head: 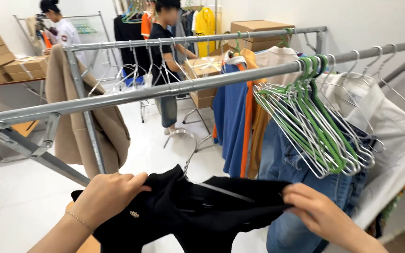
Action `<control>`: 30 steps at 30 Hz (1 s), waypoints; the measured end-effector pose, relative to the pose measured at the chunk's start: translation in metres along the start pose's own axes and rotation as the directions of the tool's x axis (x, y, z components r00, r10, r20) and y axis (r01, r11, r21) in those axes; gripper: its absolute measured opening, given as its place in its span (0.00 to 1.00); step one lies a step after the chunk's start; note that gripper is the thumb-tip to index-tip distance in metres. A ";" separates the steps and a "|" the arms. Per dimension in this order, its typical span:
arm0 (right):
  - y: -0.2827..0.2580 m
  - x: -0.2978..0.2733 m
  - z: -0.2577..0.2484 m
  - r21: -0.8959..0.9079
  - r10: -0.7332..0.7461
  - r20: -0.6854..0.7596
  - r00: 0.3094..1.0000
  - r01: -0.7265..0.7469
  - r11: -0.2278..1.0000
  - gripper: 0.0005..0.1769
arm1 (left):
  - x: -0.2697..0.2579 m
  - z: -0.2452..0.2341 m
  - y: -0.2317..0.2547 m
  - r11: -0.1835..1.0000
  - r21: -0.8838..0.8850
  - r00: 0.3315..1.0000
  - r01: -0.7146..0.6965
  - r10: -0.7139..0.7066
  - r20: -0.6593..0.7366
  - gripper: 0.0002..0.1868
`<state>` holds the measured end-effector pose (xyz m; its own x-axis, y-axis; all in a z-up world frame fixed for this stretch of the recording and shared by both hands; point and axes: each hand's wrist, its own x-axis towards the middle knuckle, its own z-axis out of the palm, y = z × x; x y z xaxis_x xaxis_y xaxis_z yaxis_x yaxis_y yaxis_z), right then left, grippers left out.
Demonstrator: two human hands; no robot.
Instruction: Bagging garments and hanging them on a clothing rack
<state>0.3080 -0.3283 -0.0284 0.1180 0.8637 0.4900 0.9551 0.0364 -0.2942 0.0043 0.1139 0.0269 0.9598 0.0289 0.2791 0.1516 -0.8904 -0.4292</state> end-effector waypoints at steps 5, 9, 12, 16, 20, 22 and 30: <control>-0.060 0.028 0.020 0.257 0.250 -0.276 0.928 -0.180 0.950 0.20 | 0.023 -0.047 0.053 0.996 -0.087 0.892 -0.029 -0.014 -0.453 0.17; -0.046 -0.016 0.032 0.148 0.530 -0.298 0.794 -0.510 0.848 0.04 | 0.029 -0.054 0.066 0.988 -0.090 0.861 -0.127 0.065 -0.504 0.16; -0.041 -0.051 0.017 0.157 0.554 -0.412 0.724 -0.542 0.825 0.05 | 0.028 -0.054 0.059 0.964 -0.172 0.821 -0.204 0.073 -0.566 0.16; -0.069 -0.075 -0.005 0.124 0.594 -0.525 0.610 -0.636 0.762 0.04 | 0.036 -0.011 0.069 0.856 -0.515 0.814 0.046 -0.331 -0.478 0.09; -0.085 -0.092 -0.006 0.122 0.664 -0.517 0.541 -0.721 0.682 0.05 | 0.050 0.019 0.098 0.516 -0.784 0.840 0.345 -0.543 0.012 0.18; -0.084 -0.112 -0.009 0.093 0.744 -0.481 0.463 -0.817 0.569 0.07 | 0.051 0.047 0.114 0.512 -0.795 0.837 0.324 -0.547 -0.012 0.17; -0.043 -0.246 -0.003 0.092 0.821 -0.468 0.327 -0.906 0.414 0.11 | 0.049 0.073 0.180 0.134 -0.901 0.673 0.413 -0.711 0.203 0.20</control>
<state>0.2387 -0.5441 -0.1337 0.9498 0.0770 0.3033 0.2631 -0.7212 -0.6408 0.0957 -0.0122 -0.0993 0.5862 0.7448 0.3189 0.2043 -0.5168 0.8314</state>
